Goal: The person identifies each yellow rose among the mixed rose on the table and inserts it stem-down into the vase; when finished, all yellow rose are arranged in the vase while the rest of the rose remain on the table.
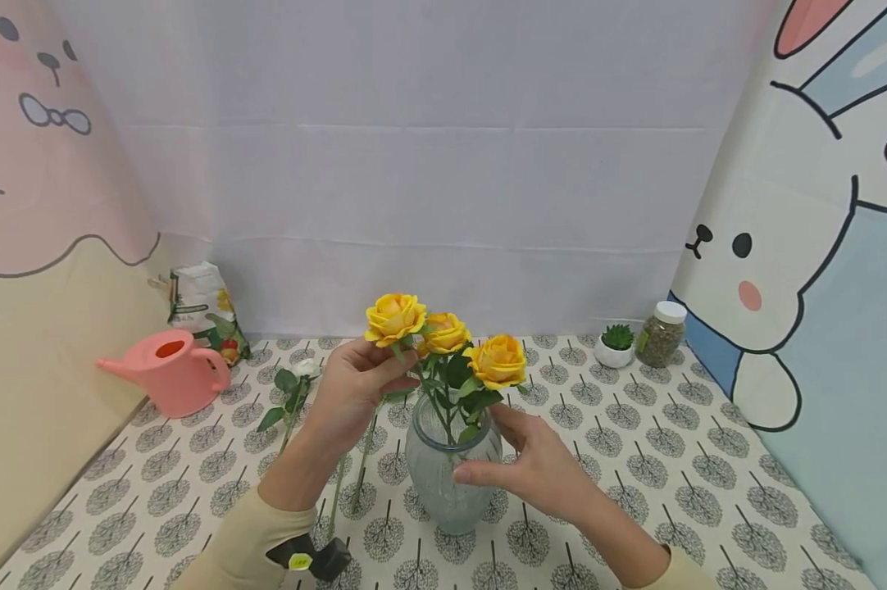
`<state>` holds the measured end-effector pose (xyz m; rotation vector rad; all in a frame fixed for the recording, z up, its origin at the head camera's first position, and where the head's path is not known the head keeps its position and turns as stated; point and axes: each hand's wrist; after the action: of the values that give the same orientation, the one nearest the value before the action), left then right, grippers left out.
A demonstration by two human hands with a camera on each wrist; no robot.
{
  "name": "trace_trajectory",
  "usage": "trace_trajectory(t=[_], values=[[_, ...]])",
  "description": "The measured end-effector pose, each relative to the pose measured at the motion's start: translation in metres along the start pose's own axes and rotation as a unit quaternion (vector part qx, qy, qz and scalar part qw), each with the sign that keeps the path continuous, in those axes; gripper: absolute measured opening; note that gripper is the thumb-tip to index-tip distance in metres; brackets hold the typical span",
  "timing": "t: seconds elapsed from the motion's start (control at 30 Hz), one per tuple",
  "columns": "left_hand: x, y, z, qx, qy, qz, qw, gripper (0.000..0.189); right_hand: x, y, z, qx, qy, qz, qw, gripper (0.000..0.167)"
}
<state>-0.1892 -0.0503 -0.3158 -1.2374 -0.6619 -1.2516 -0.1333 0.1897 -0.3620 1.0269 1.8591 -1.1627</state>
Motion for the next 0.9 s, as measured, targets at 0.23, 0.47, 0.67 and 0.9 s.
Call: trace_trajectory(t=[0.23, 0.47, 0.67, 0.9], values=[[-0.005, -0.002, -0.005, -0.045, -0.025, -0.006, 0.9987, 0.037, -0.001, -0.001, 0.000, 0.000, 0.004, 0.022, 0.9998, 0.065], [-0.012, -0.006, -0.011, -0.086, -0.051, -0.018, 0.9948, 0.039, 0.000, -0.001, 0.000, -0.007, 0.001, 0.039, 0.9992, 0.063], [-0.018, -0.011, -0.015, -0.125, -0.079, -0.031, 0.9885, 0.037, -0.002, 0.001, -0.001, 0.000, 0.006, 0.049, 0.9988, 0.066], [-0.019, -0.014, -0.019, -0.157, -0.080, -0.044, 0.9834, 0.031, -0.003, 0.002, 0.000, 0.001, -0.005, 0.047, 0.9989, 0.080]])
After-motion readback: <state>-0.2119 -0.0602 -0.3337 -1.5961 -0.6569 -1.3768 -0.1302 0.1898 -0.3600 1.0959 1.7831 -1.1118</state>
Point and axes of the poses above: each hand's wrist, its own y-axis away from the middle knuckle, its own z-axis out of the palm, x = y × z, and after that the axes turned 8 degrees about x, right-handed
